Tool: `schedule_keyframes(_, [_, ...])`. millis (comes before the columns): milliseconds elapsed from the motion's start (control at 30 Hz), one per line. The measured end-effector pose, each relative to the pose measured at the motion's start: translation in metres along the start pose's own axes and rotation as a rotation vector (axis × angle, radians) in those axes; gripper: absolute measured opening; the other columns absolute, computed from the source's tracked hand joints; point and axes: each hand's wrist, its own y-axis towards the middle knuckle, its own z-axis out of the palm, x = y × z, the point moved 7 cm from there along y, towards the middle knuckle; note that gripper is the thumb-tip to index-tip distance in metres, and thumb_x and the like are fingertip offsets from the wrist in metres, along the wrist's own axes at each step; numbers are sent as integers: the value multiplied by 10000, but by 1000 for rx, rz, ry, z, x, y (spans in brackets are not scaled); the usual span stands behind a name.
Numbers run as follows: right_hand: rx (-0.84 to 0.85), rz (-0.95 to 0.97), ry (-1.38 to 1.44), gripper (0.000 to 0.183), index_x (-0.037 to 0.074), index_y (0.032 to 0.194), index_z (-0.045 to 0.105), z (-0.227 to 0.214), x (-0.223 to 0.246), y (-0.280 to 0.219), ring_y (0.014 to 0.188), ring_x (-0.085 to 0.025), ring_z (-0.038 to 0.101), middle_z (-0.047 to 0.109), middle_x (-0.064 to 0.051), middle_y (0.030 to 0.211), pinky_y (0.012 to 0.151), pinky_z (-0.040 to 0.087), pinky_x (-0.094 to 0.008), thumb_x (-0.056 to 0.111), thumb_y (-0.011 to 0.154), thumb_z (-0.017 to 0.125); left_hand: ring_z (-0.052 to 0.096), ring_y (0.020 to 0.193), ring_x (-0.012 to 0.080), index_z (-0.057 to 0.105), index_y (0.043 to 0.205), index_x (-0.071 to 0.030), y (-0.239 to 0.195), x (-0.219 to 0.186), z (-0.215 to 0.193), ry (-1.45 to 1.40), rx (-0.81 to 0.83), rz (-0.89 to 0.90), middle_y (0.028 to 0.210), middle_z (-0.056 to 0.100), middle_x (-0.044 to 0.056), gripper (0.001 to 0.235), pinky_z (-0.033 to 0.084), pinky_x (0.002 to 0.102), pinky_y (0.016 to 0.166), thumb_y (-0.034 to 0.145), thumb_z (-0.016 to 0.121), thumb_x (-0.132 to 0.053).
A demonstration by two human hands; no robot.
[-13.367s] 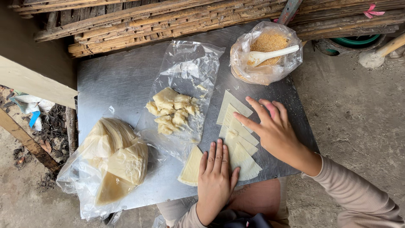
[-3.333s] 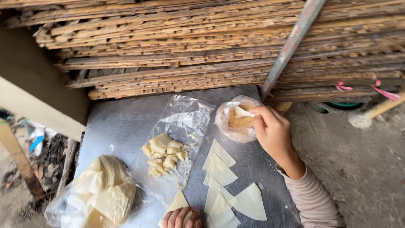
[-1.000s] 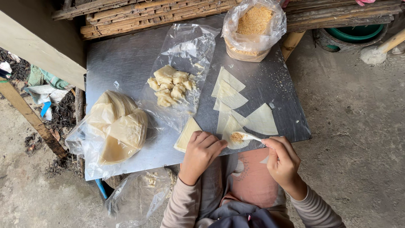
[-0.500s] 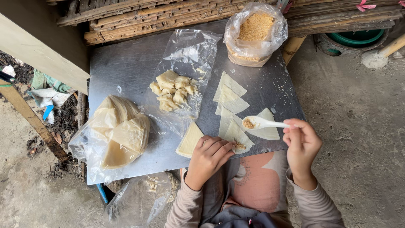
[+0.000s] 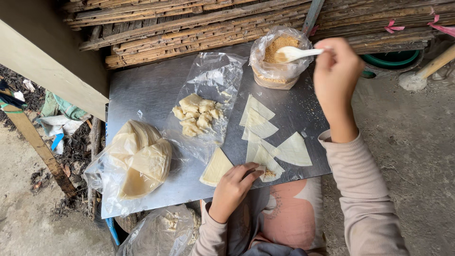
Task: The person folds triangular pastry wrappers, places a spoonful of grainy filling into each, and seals them into small packets. The person repeats this process for multiple wrappers on a metal table.
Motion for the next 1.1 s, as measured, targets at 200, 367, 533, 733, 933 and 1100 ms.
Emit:
schedule_keyframes(200, [250, -137, -504, 187, 144, 1206, 711, 39, 41, 3, 736, -303, 716, 706, -87, 901, 539, 496, -431, 175, 1024, 736, 622, 928, 224, 672, 1002, -84, 0, 1, -1, 110, -82, -14, 990, 643, 32, 161, 482, 376, 866, 866, 751, -119])
schedule_keyframes(367, [72, -292, -705, 533, 137, 1350, 613, 9, 76, -9, 780, -276, 670, 627, -136, 980, 426, 463, -310, 306, 879, 795, 611, 890, 240, 641, 917, -77, 2, 6, 5, 126, -46, -45, 902, 635, 36, 191, 480, 385, 871, 895, 780, -207])
schedule_keyframes(533, [442, 5, -405, 137, 67, 981, 732, -18, 68, -88, 598, -143, 586, 701, -65, 952, 453, 415, -306, 192, 1026, 696, 608, 880, 242, 688, 1016, -58, 4, 5, 3, 133, -40, -53, 892, 628, 45, 225, 478, 388, 861, 888, 772, -222])
schedule_keyframes(733, [715, -18, -439, 307, 58, 966, 714, -24, 85, -184, 748, -197, 692, 706, -36, 903, 529, 539, -309, 326, 827, 767, 628, 940, 232, 706, 1106, -66, 3, 5, 2, 117, -4, -42, 1006, 675, 36, 276, 480, 377, 878, 887, 770, -221])
schedule_keyframes(933, [701, 166, -332, 205, 92, 947, 683, -17, 77, -199, 802, -224, 687, 692, -24, 918, 595, 542, -353, 246, 847, 773, 653, 1091, 205, 711, 1168, -91, 6, 1, 1, 110, 8, 29, 1118, 701, 15, 286, 488, 368, 944, 907, 759, -198])
schedule_keyframes(1100, [697, 241, -111, 158, 98, 966, 663, -16, 76, -203, 759, -203, 675, 698, -32, 927, 605, 541, -322, 141, 851, 762, 650, 1102, 198, 733, 1179, -111, 4, 0, 3, 117, 25, 36, 1154, 707, -3, 285, 488, 361, 942, 904, 748, -185])
